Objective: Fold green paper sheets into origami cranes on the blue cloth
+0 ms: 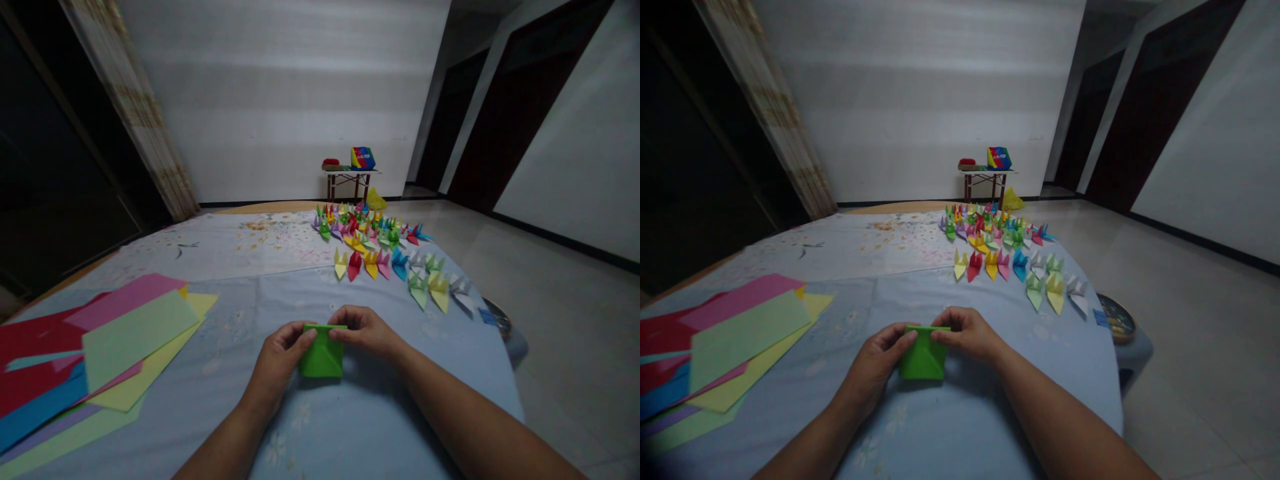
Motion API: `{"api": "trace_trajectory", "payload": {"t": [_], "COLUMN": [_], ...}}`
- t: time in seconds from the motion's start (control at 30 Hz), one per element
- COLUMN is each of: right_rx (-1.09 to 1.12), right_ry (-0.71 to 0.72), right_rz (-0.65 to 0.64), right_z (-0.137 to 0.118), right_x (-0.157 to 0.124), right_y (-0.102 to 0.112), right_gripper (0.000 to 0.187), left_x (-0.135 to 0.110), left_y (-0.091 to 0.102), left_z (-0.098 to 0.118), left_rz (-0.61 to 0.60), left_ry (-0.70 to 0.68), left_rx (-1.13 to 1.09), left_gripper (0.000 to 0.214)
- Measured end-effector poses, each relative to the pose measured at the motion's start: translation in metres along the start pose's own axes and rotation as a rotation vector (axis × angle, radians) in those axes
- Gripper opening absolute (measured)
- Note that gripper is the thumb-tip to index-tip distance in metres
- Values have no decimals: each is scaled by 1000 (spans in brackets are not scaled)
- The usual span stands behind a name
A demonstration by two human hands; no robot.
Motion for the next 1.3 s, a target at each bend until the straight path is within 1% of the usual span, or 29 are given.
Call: {"api": "trace_trajectory", "payload": {"t": [0.23,0.4,0.5,0.6,0.67,0.7,0.77,0.87,0.93,1.0,1.3], "right_rx": [9,5,-73,-291,-466,-542,-664,-842,-951,-1015,-1033], "right_ry": [-11,-26,-36,-19,2,9,15,49,94,119,118], "right_rz": [-22,21,102,255,345,371,384,381,399,407,379], "right_z": [0,3,9,11,10,9,7,2,-3,-5,0], "right_x": [-1,3,7,8,7,6,5,3,1,0,3], "right_y": [-3,-4,-1,6,10,12,12,9,7,6,10], "right_gripper": [37,33,27,17,13,13,13,13,12,11,12], "left_x": [-2,0,4,7,7,7,4,0,-2,-3,-6], "left_y": [-1,2,7,13,14,13,8,-1,-5,-8,-12], "left_z": [0,-9,-13,-11,-7,-4,0,1,0,-1,0], "left_rz": [41,44,64,64,24,-10,-98,-231,-283,-316,-351], "left_ry": [37,68,11,-117,-224,-281,-389,-502,-536,-549,-594], "left_rx": [-32,16,100,256,416,503,664,834,917,970,1071], "left_gripper": [31,34,43,48,42,37,28,24,24,24,25]}}
Point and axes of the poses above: each hand's wrist, its own x-axis towards the middle knuckle, its own y-axis out of the back of the hand, z = x × y, the point moved 6 cm from there along x, towards the middle knuckle, and after that the axes turned 13 degrees about -y, right-handed, at the moved point
